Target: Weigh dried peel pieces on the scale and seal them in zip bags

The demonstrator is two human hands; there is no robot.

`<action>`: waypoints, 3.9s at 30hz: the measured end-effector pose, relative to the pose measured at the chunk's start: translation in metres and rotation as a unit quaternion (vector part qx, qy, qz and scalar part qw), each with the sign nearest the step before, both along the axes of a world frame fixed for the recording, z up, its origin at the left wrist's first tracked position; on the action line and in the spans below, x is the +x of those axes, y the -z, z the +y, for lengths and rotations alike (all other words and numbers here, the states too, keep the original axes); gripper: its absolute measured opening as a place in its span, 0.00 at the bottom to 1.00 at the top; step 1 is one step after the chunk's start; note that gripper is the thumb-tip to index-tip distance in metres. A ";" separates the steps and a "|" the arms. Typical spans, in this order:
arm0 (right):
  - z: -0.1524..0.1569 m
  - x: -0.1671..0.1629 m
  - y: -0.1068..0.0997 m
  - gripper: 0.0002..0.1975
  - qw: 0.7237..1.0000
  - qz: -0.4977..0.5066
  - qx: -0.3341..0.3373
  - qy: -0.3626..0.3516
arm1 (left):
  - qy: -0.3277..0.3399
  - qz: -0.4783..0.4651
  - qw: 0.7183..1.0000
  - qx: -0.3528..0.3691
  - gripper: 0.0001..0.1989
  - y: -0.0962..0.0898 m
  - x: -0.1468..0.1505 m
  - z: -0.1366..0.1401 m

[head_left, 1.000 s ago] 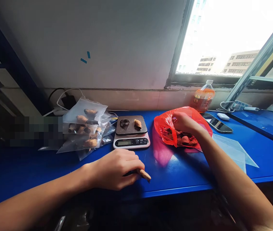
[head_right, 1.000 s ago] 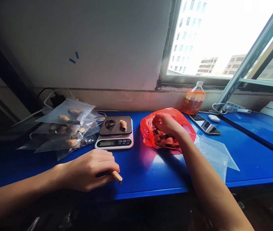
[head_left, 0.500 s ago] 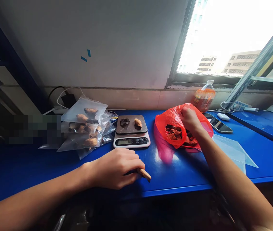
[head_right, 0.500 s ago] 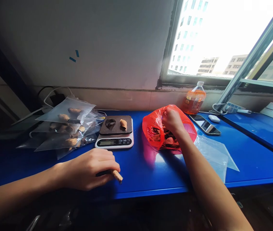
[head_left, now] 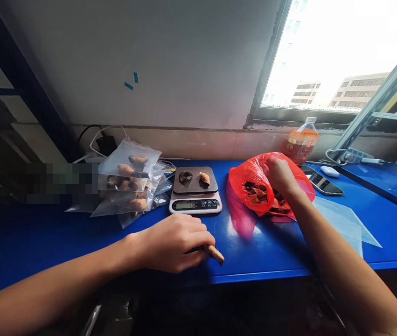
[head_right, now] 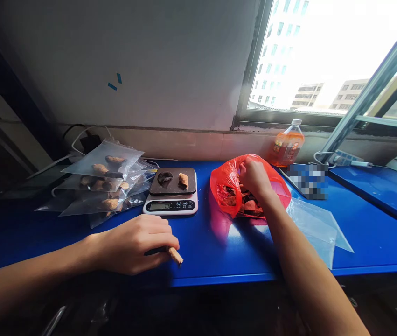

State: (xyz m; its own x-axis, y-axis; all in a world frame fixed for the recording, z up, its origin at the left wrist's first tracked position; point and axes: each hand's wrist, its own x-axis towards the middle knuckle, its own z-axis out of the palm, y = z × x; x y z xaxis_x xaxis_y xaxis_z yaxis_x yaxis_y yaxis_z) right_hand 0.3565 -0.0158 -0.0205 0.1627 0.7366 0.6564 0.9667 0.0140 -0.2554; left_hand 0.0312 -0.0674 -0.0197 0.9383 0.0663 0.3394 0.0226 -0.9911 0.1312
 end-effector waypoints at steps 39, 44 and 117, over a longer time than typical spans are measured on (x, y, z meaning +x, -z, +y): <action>-0.005 -0.158 -0.006 0.13 0.979 -0.116 -0.065 -0.152 | 0.002 0.006 0.997 0.080 0.09 0.005 -0.002 -0.015; 0.001 -0.159 -0.013 0.14 0.975 -0.102 0.051 -0.191 | -0.001 -0.002 0.996 0.085 0.12 0.005 -0.002 -0.016; -0.010 -0.161 0.011 0.10 0.978 -0.122 -0.012 -0.169 | 0.004 0.051 0.997 0.052 0.06 -0.006 -0.001 -0.013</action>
State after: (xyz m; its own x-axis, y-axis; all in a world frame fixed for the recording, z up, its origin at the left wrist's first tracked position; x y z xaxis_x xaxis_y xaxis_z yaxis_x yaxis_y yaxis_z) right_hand 0.1957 -0.0261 -0.0314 -0.2508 0.7370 0.6276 0.9404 0.3393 -0.0226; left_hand 0.0301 -0.0809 -0.0137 0.9686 0.0275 0.2470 0.0220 -0.9994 0.0253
